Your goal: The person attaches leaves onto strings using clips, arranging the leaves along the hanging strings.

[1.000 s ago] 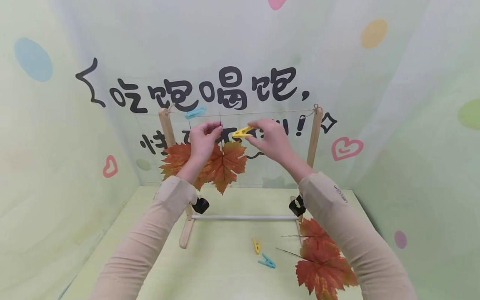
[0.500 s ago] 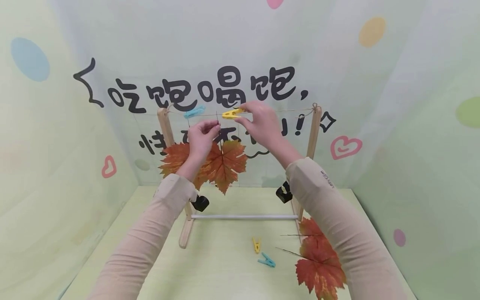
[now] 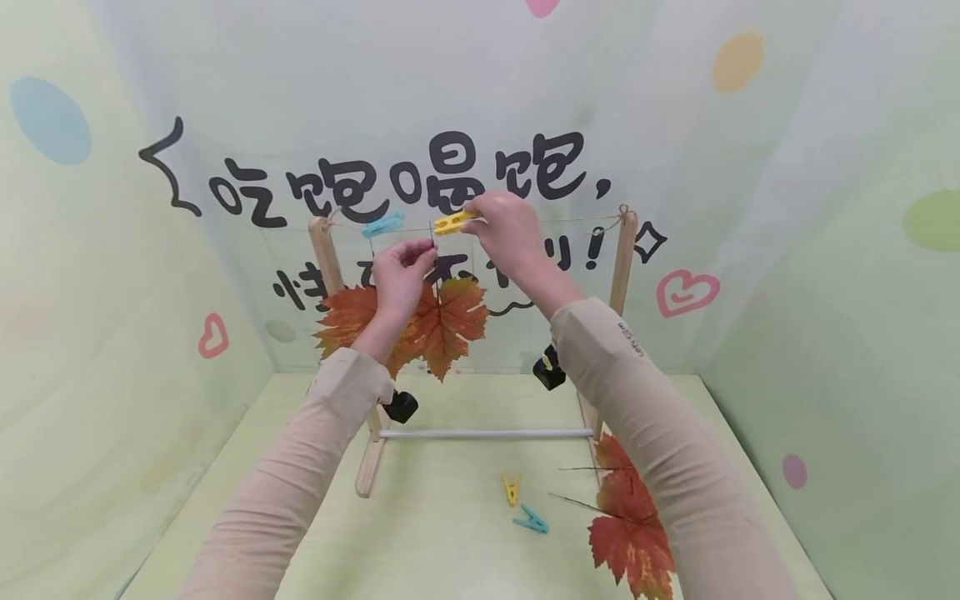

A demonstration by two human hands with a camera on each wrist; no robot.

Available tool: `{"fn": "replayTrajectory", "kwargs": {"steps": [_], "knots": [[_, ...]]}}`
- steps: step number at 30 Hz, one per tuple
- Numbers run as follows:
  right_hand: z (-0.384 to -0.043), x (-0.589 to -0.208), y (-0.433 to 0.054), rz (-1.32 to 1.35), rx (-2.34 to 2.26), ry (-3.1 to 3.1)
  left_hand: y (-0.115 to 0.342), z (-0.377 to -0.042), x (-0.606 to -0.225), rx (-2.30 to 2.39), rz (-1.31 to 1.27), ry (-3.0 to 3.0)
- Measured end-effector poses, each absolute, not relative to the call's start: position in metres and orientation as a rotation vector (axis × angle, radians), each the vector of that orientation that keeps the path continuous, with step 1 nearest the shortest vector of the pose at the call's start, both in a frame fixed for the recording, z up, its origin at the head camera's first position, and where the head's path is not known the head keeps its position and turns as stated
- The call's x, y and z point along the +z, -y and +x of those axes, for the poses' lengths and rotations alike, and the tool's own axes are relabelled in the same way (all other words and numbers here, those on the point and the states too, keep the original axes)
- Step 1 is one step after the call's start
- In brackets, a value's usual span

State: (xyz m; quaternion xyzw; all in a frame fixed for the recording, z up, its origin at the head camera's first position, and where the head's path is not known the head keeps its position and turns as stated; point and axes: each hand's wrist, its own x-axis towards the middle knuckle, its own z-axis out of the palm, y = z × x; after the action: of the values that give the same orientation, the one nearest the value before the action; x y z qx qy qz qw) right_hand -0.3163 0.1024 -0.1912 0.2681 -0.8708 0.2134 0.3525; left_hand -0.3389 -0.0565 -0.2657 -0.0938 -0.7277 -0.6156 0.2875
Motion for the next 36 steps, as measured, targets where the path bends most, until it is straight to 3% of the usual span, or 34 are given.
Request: {"fn": "replayTrajectory", "kwargs": {"steps": [36], "knots": [[-0.333,-0.188,-0.087,0.687,0.572,2.424,0.056,-0.344,-0.270,-1.662,-0.251,1.903]]}}
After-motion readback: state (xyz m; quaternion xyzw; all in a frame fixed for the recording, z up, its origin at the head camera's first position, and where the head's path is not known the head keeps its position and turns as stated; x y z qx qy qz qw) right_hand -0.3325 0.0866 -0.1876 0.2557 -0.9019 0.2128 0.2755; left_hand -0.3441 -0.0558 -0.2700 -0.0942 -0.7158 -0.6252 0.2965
